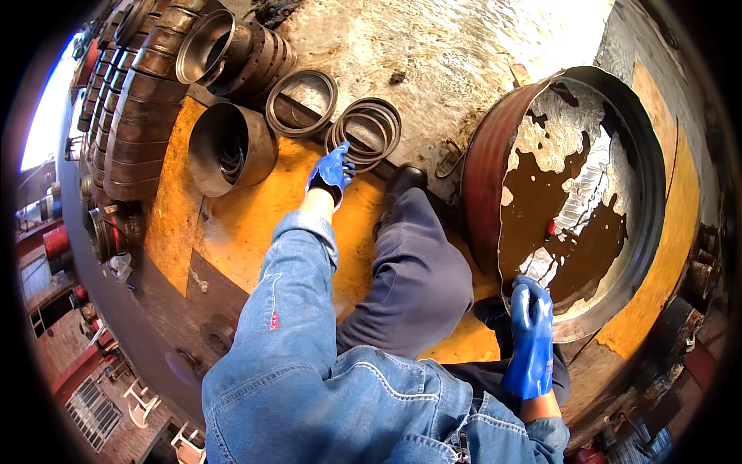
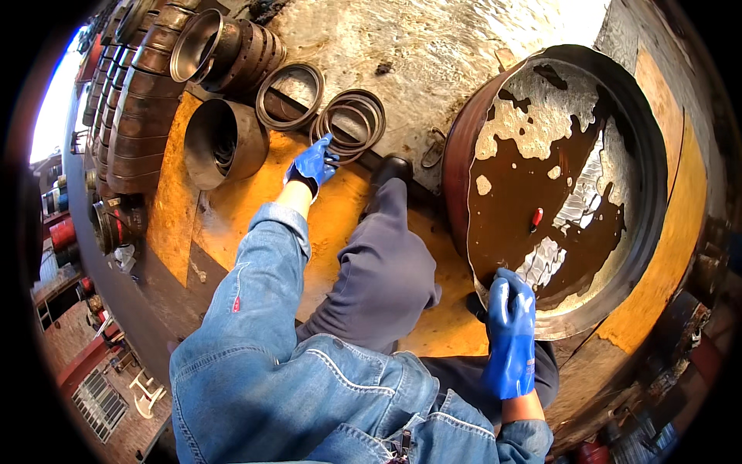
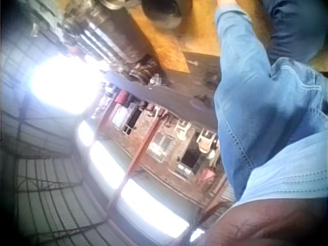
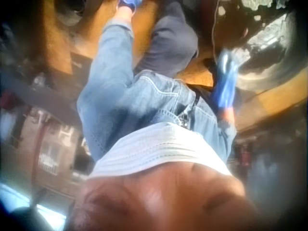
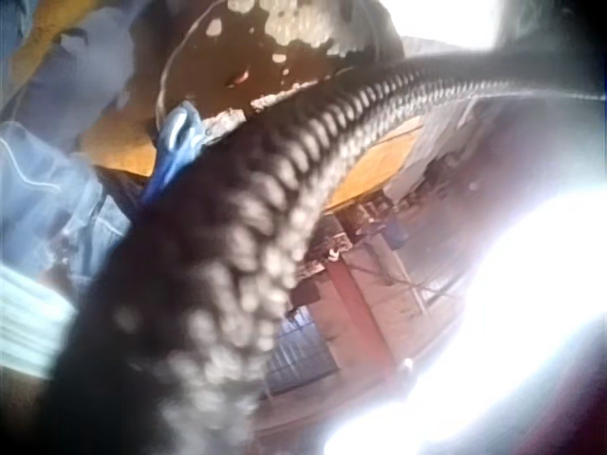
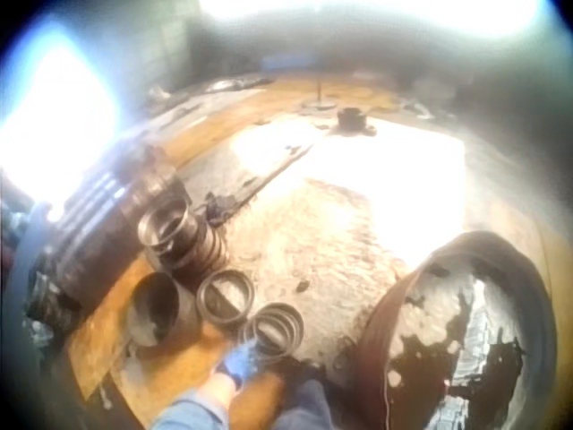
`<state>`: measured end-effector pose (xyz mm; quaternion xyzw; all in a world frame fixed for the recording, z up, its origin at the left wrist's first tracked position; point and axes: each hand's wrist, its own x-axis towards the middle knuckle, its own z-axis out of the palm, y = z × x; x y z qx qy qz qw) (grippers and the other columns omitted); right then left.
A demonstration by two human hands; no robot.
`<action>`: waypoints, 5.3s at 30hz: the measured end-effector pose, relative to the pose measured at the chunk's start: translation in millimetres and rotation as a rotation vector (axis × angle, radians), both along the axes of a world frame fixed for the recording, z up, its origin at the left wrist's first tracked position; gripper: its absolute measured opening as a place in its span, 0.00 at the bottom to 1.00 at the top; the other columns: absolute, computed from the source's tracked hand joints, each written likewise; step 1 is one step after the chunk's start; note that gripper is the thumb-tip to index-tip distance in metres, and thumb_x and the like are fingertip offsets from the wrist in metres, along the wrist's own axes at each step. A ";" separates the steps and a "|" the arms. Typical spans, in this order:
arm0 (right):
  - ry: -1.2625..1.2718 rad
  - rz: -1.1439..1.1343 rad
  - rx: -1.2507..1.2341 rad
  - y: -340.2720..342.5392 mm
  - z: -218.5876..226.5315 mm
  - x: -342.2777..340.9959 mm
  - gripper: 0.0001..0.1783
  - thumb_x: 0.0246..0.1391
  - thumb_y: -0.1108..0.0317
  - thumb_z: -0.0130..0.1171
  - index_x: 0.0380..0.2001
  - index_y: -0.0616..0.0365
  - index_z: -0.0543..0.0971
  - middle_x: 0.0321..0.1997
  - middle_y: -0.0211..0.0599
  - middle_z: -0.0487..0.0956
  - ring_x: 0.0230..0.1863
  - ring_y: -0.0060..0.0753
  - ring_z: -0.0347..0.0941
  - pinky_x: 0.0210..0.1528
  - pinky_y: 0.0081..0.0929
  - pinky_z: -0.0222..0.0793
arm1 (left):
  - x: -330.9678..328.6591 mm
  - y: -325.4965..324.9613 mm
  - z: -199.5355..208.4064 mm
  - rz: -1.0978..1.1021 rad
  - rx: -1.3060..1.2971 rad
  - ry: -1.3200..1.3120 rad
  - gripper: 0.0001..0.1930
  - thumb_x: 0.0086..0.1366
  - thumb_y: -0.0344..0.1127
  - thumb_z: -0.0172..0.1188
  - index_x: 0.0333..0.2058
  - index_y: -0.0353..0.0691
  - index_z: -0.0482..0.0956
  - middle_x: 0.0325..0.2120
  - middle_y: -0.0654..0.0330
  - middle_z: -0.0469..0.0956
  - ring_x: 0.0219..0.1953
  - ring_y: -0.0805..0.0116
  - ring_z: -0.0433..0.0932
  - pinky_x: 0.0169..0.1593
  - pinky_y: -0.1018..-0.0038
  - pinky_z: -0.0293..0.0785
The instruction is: The person cleans metal rings and components by scrubbing them with a brush inside a tub containing dark liquid. They then lift the rings out of the liquid and place them into a nearby container on the floor.
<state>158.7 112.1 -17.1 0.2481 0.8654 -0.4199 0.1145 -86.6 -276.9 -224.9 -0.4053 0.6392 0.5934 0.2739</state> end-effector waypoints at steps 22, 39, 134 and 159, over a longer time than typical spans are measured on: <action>0.018 0.032 0.049 9.3 -17.6 21.9 0.15 0.71 0.67 0.58 0.52 0.66 0.82 0.52 0.54 0.83 0.54 0.45 0.80 0.59 0.38 0.75 | -44.5 2.7 -70.3 -0.551 -0.592 0.434 0.24 0.66 0.49 0.63 0.40 0.27 0.87 0.40 0.40 0.87 0.43 0.46 0.85 0.50 0.59 0.77; 0.078 0.086 0.056 12.8 -25.1 23.2 0.14 0.71 0.68 0.58 0.53 0.66 0.81 0.51 0.53 0.84 0.49 0.42 0.83 0.55 0.35 0.79 | -59.6 -71.7 -174.1 -0.624 -0.513 0.402 0.10 0.66 0.34 0.56 0.35 0.33 0.83 0.34 0.49 0.80 0.36 0.53 0.82 0.41 0.55 0.86; 0.267 -0.082 -0.198 270.7 -5.6 -158.7 0.40 0.67 0.47 0.61 0.76 0.54 0.66 0.81 0.47 0.62 0.80 0.41 0.58 0.78 0.41 0.56 | 3.0 296.9 260.9 -1.575 -0.707 0.796 0.18 0.70 0.52 0.62 0.39 0.41 0.84 0.37 0.44 0.84 0.43 0.40 0.83 0.46 0.51 0.79; -0.300 0.109 -0.252 175.3 -26.0 -255.4 0.30 0.73 0.42 0.43 0.60 0.48 0.82 0.61 0.33 0.85 0.62 0.30 0.77 0.70 0.32 0.63 | -19.3 285.1 257.5 -1.118 -0.600 0.763 0.24 0.68 0.56 0.63 0.38 0.37 0.84 0.35 0.41 0.83 0.40 0.43 0.83 0.46 0.56 0.78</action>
